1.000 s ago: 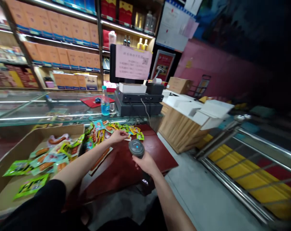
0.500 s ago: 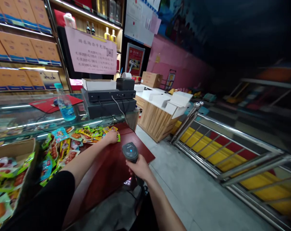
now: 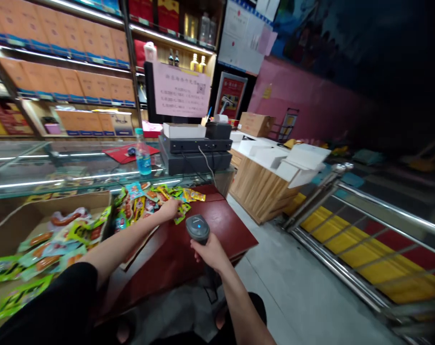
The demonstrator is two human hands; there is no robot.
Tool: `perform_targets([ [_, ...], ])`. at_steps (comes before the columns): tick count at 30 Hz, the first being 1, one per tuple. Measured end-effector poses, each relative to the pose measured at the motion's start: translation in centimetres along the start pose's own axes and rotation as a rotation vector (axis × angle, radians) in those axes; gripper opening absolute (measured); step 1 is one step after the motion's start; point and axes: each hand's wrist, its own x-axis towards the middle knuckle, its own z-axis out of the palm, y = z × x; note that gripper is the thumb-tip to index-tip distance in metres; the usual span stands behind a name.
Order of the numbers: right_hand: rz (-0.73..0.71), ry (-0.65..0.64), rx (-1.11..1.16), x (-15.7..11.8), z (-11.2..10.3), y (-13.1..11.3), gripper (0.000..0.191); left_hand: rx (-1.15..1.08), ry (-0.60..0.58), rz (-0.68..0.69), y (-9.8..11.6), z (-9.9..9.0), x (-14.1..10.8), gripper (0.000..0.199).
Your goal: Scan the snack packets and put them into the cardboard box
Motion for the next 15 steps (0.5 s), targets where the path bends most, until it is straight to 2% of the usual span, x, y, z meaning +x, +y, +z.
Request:
perform_targets([
  [2,-0.022,-0.069,-0.007,0.3,1.9,-0.6,0.020,-0.197,0.047,-0.066,-2.2,-1.9,-2.2,0.041],
  [5,-0.056,-0.173,-0.008,0.5,4.6,-1.8,0.018,-0.747,0.095,-0.227,-5.1,-4.9,-5.9,0.043],
  [8,-0.061,-0.247,-0.007,0.7,7.1,-3.0,0.016,-1.202,0.120,-0.287,-7.2,-7.1,-9.4,0.043],
  [11,-0.083,-0.296,-0.034,0.9,9.1,-3.9,0.015,-1.364,0.199,-0.333,-8.9,-8.1,-11.6,0.045],
  [15,-0.127,-0.308,-0.051,1.1,10.6,-4.7,0.016,-1.350,0.280,-0.396,-10.3,-8.2,-12.5,0.045],
])
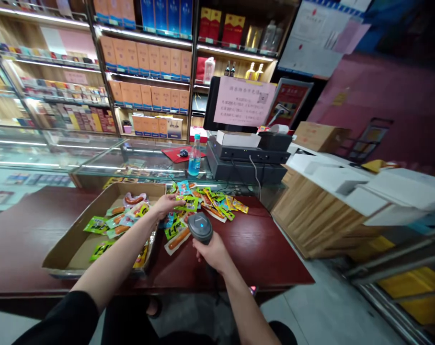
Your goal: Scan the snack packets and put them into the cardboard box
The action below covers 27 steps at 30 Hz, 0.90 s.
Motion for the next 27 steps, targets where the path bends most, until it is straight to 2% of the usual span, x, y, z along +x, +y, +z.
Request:
perform_targets([
  [7,-0.002,0.017,-0.001,0.4,0.1,-0.2,0.016,-0.019,-0.048,0.031,-0.1,0.3,0.1,0.044],
  [11,-0.004,0.029,-0.017,0.3,0.0,-0.1,0.017,0.053,-0.026,0.055,0.1,0.6,0.0,0.042],
  [17,-0.012,0.027,-0.026,0.3,0.1,0.1,0.018,0.010,-0.063,0.008,0.3,0.7,-0.4,0.043],
  [21,-0.015,0.013,-0.024,0.5,0.2,0.3,0.018,-0.010,-0.040,0.010,0.5,0.6,-0.6,0.045],
  [24,0.011,0.007,0.007,0.6,0.5,0.2,0.018,-0.017,-0.011,0.046,1.5,-0.3,-1.4,0.047],
  [27,0.034,0.002,0.034,0.5,0.8,0.2,0.020,0.022,0.080,0.118,3.2,-2.9,-2.7,0.048],
])
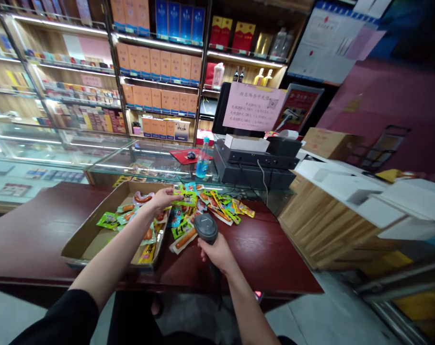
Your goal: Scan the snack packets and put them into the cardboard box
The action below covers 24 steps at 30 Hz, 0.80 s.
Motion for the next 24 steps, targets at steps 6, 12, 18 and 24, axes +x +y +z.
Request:
perform_targets([
  [6,0.018,-0.011,0.007,0.1,0.2,0.3,0.022,0.134,0.243,0.114,2.8,-8.5,-3.1,0.051],
  [12,0.010,-0.002,0.041,0.1,0.0,0.3,0.024,0.219,0.268,0.136,3.4,-9.0,-4.3,0.051],
  [18,0.015,0.045,0.038,-0.5,-1.1,0.6,0.023,0.520,0.104,0.197,1.2,-1.6,-1.1,0.043],
  [24,0.018,0.091,0.009,-1.2,-2.2,1.0,0.021,1.234,0.074,0.176,-2.1,4.5,2.7,0.033],
])
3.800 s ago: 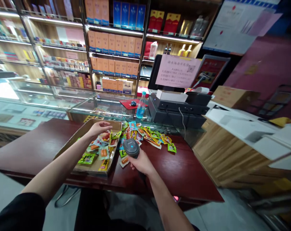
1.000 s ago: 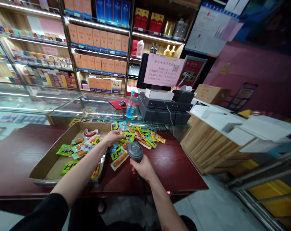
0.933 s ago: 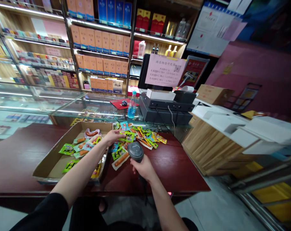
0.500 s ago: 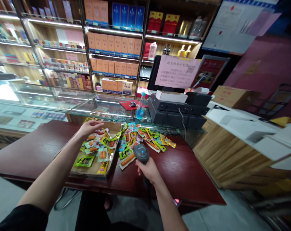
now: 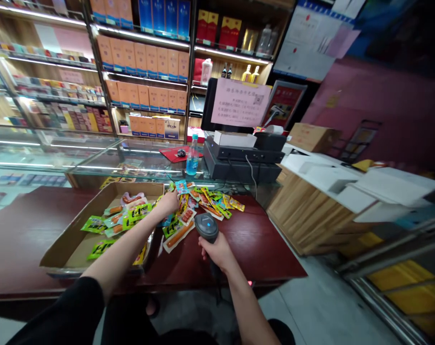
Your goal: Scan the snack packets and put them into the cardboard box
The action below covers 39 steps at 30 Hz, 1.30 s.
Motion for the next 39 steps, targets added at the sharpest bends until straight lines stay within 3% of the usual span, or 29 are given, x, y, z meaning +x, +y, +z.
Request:
perform_targets([
  [3,-0.001,0.020,-0.018,-0.3,-0.4,0.1,0.020,0.190,-0.069,-0.019,0.6,2.0,0.7,0.039],
  [7,0.003,0.051,-0.002,-0.5,-0.8,0.4,0.018,0.236,-0.019,-0.054,0.1,3.6,0.6,0.041],
  [10,-0.002,0.065,0.000,-0.4,-1.1,0.7,0.017,0.163,0.057,-0.035,-0.6,3.6,0.5,0.037],
  [13,-0.010,0.061,-0.005,-0.1,-1.1,1.1,0.018,-0.056,0.113,-0.045,-1.1,3.1,0.8,0.038],
  [15,-0.015,0.054,0.001,0.3,-1.0,1.4,0.018,-0.269,0.064,-0.064,-1.2,2.9,1.0,0.037],
  [19,-0.017,0.032,0.009,0.7,-0.8,1.5,0.017,-0.745,-0.243,-0.030,-0.9,3.3,0.9,0.040],
  [24,-0.005,0.036,0.007,0.8,-0.7,1.2,0.014,-0.949,-0.430,-0.054,-0.4,3.7,0.1,0.039],
  [31,0.010,0.012,-0.014,0.6,-0.6,1.4,0.016,-1.114,-0.464,-0.186,-0.4,4.2,0.2,0.039],
  [34,0.016,0.011,-0.020,0.7,-0.7,1.6,0.017,-1.127,-0.422,-0.221,-0.3,4.6,0.2,0.041],
  [39,0.037,-0.002,-0.032,0.8,-0.5,1.9,0.013,-1.144,-0.441,-0.192,0.2,4.4,-0.1,0.045],
])
